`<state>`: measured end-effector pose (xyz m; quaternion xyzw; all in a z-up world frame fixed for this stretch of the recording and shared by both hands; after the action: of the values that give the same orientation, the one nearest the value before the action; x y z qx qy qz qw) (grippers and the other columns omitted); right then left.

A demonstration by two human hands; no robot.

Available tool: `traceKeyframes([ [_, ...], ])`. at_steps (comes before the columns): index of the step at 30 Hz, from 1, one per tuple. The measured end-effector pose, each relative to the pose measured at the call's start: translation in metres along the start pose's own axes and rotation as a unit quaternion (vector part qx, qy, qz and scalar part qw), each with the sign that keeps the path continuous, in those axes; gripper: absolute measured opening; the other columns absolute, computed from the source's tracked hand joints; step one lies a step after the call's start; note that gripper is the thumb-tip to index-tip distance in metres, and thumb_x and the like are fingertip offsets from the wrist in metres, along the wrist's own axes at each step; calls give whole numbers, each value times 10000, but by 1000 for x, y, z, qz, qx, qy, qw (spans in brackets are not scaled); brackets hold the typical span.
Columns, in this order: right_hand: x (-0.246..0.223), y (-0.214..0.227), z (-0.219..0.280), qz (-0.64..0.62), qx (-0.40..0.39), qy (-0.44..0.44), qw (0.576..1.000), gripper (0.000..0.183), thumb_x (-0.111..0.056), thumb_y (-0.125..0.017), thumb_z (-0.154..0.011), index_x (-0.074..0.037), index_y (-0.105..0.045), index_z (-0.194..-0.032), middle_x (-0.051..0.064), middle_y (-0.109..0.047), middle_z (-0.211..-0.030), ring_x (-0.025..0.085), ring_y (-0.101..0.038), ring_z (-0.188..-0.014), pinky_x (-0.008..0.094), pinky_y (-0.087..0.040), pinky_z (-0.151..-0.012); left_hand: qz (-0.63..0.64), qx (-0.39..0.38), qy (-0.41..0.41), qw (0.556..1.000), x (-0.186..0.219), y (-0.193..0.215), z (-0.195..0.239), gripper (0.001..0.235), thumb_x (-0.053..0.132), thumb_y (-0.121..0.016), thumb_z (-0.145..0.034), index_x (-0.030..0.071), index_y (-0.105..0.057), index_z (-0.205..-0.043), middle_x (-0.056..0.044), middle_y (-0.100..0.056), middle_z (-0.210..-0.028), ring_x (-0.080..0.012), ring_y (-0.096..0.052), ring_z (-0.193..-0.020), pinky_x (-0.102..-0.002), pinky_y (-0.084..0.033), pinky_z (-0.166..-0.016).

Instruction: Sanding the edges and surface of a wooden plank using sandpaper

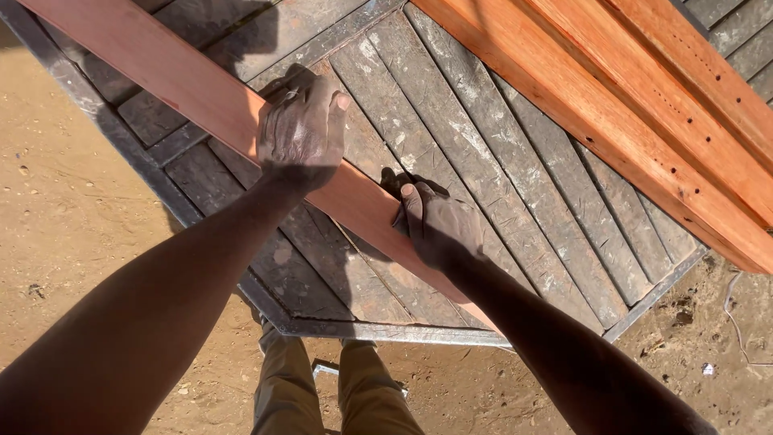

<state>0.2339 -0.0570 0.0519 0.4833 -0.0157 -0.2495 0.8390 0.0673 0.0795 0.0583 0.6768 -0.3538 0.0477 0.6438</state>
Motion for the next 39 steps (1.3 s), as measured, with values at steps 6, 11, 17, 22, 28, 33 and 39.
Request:
traceKeyframes([
  [6, 42, -5, 17, 8, -65, -107, 992, 529, -473, -169, -1024, -534, -570, -1364, 115, -724, -1148, 371, -709, -893, 499, -513, -765, -10, 84, 3, 996, 4, 16, -5, 205, 360, -460, -1074, 187, -564, -1038, -80, -691, -688, -413, -646, -666, -541, -445, -661],
  [11, -73, -2, -36, 8, -6, 67, 998, 467, -519, -502, -1011, -257, -398, -1383, 11, -569, -648, 192, -527, -519, 351, -428, -490, 33, -9, 74, 997, -7, 11, -3, 265, 395, -355, -1074, 193, -526, -1092, -90, -704, -684, -396, -684, -738, -542, -441, -838],
  [17, 80, -16, 59, 48, 36, 25, 998, 552, -641, -344, -930, -258, -554, -1267, -9, -621, -1314, 407, -695, -969, 606, -534, -696, 38, 106, 20, 993, -12, 13, 5, 458, 408, -394, -1097, 88, -653, -1299, -134, -759, -803, -344, -728, -810, -520, -468, -922],
  [22, -3, -15, 32, 112, 147, 149, 971, 685, -587, -543, -906, -327, -447, -1533, 90, -553, -1350, 361, -593, -1022, 539, -453, -885, 101, 123, 36, 987, 0, 35, -4, 356, 436, -324, -1068, 212, -597, -1022, -58, -679, -720, -385, -651, -732, -508, -422, -719],
  [28, -93, -4, 41, 122, 255, 318, 905, 683, -549, -601, -970, -156, -464, -1511, 172, -371, -1628, 382, -523, -1399, 519, -473, -953, 208, 104, -17, 973, -6, 38, -6, 546, 555, -212, -1068, 131, -541, -972, -31, -578, -694, -308, -580, -628, -467, -400, -633],
  [33, 55, -25, 103, 155, 215, 312, 912, 777, -528, -603, -969, -21, -403, -1521, 223, -391, -1628, 431, -556, -1354, 582, -448, -1058, 218, 115, -28, 969, 1, 40, 2, 384, 414, -283, -1097, 141, -517, -960, -30, -610, -687, -354, -583, -617, -485, -397, -607],
  [39, -8, -11, 59, 153, 161, 382, 897, 972, -645, -668, -862, -118, -325, -1603, 185, -435, -1599, 418, -495, -1401, 578, -323, -1190, 198, 82, 35, 976, -10, 24, -3, 575, 620, -212, -1023, 161, -551, -953, -65, -593, -640, -358, -607, -605, -498, -379, -574],
])
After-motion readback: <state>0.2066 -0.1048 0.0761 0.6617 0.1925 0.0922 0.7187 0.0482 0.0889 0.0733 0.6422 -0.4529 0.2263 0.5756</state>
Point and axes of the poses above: each hand's wrist, its own z-axis away from the middle knuckle, its own y-axis out of the back of the hand, x = y × z, the point moved 8 cm from there along -z, towards the middle knuckle
